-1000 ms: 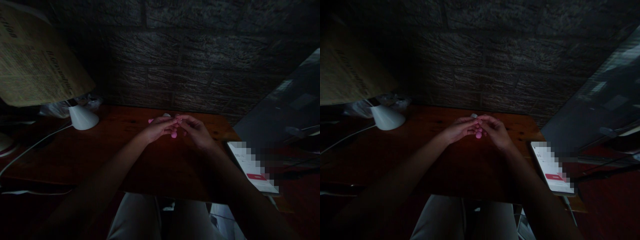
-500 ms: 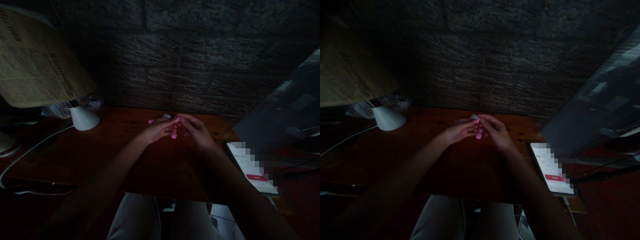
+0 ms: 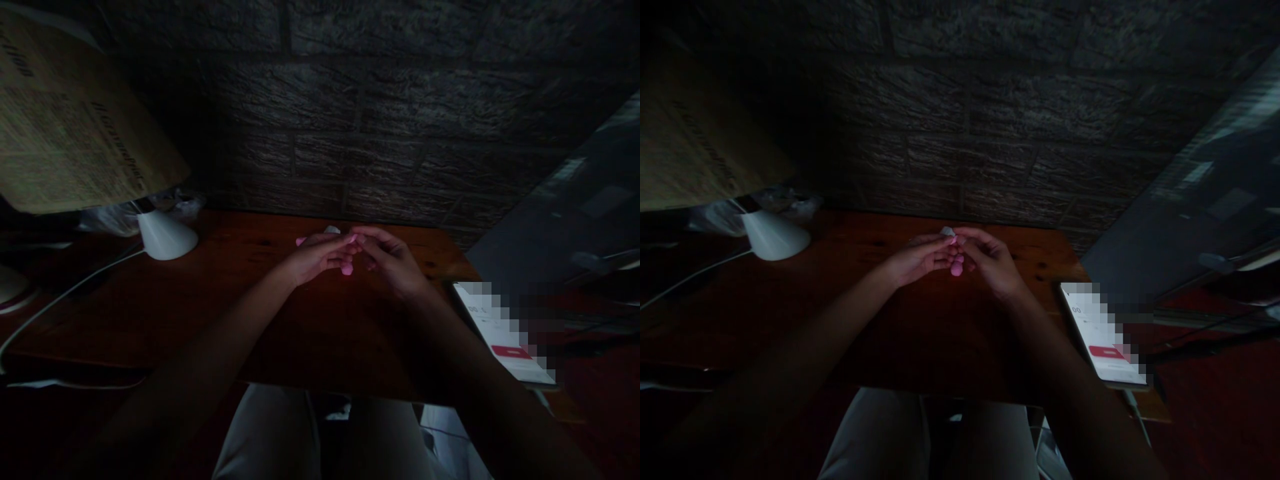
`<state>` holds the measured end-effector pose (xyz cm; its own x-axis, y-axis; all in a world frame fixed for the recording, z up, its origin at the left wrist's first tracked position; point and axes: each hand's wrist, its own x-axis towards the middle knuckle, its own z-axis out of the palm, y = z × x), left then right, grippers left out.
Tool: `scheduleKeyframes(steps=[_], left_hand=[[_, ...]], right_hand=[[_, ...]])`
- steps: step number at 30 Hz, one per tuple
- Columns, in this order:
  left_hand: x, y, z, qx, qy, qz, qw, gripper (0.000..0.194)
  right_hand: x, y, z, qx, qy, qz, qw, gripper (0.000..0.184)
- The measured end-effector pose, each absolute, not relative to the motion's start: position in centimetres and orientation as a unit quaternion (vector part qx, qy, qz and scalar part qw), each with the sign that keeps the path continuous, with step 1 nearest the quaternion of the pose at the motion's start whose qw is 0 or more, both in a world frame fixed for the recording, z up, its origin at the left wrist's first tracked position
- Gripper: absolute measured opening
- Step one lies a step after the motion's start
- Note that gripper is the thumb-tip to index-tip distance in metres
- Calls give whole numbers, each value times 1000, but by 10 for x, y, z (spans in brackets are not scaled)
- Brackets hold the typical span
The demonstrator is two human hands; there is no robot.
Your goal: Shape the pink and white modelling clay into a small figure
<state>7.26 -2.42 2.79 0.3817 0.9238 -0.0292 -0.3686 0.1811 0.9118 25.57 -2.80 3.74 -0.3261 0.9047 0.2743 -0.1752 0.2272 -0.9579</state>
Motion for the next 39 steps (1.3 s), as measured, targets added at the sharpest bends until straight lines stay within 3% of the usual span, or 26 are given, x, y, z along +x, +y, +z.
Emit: scheduleKeyframes(steps=[15,29,39], left_hand=[[72,-24,26,461,313,444,702,43],[71,-20,21,512,300,493,636,24],[73,-21,22,507,304,497,635,26]], right_hand=[[259,-23,34,-325,-643,491,489,29],[258,-23,32,-330,-637,473,512,26],[260,-22,32,-335,-632,473,514,24]])
